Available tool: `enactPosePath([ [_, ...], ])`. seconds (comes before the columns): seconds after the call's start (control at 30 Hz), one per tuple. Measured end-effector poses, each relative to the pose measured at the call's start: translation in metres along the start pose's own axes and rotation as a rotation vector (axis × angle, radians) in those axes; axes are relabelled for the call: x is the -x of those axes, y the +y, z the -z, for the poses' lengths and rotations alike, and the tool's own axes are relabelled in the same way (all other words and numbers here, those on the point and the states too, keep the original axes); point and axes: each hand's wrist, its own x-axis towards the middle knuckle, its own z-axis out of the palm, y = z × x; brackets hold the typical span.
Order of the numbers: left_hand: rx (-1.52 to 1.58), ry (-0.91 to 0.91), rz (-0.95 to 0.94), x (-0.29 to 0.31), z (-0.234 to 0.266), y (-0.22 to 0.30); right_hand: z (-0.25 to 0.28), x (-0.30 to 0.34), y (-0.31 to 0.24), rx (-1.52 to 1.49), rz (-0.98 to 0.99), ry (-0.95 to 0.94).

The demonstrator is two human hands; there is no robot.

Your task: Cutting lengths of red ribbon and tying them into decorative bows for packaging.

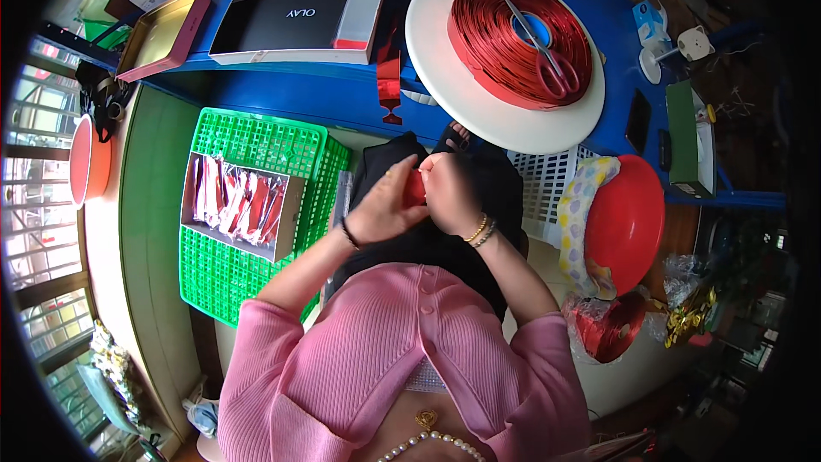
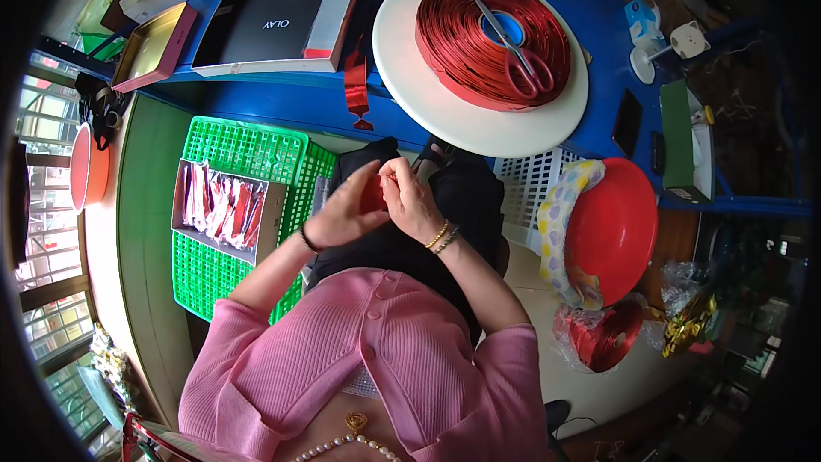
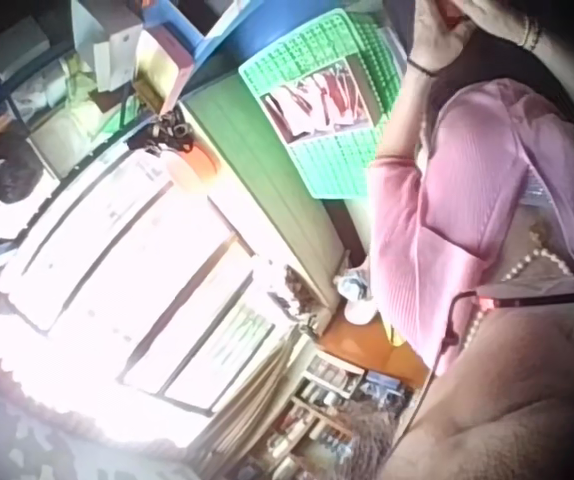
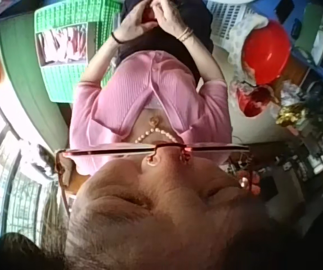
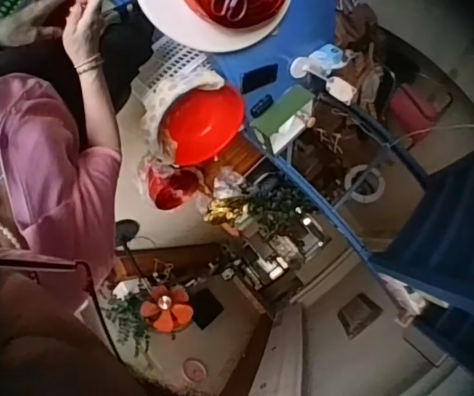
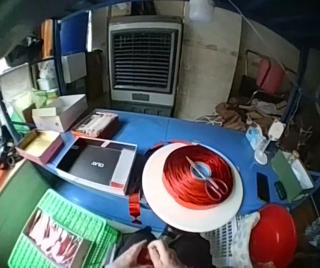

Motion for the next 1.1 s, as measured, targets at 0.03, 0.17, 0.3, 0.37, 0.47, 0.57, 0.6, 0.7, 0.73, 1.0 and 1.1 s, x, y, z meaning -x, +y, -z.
enactPosePath([
  [0.03,0.098,-0.11,0.074,-0.004,0.02,0.008,0.007,-0.001,-0.004,-0.002,-0.002,0.003],
  [0.17,0.817,-0.503,0.208,-0.02,0.035,-0.01,0.024,-0.008,-0.017,-0.066,0.073,-0.235],
  [0.3,0.979,-0.528,0.337,-0.007,0.011,-0.015,0.027,-0.01,-0.02,0.119,0.221,-0.293],
  [0.37,1.029,-0.369,0.421,-0.001,-0.001,-0.012,0.021,-0.006,-0.016,0.217,0.236,-0.07],
  [0.47,0.986,-0.063,0.472,0.002,-0.017,-0.013,0.012,0.008,0.0,0.233,0.014,0.115],
  [0.57,0.827,-0.003,0.405,0.007,-0.033,-0.022,-0.009,0.028,0.013,0.053,-0.149,0.038],
  [0.6,0.738,0.016,0.405,0.011,-0.036,-0.018,-0.02,0.03,0.013,0.044,-0.069,0.138],
  [0.7,0.58,0.081,0.25,0.023,-0.051,-0.02,-0.025,0.038,0.01,-0.094,-0.207,0.112],
  [0.73,0.581,0.08,0.252,0.026,-0.052,-0.021,-0.025,0.04,0.009,-0.196,-0.25,0.108],
  [1.0,0.583,-0.058,0.342,0.038,-0.045,-0.015,-0.012,0.04,0.009,-0.11,-0.116,0.049],
  [1.1,0.679,-0.073,0.335,0.039,-0.046,-0.016,0.003,0.029,-0.001,0.354,0.211,-0.021],
])
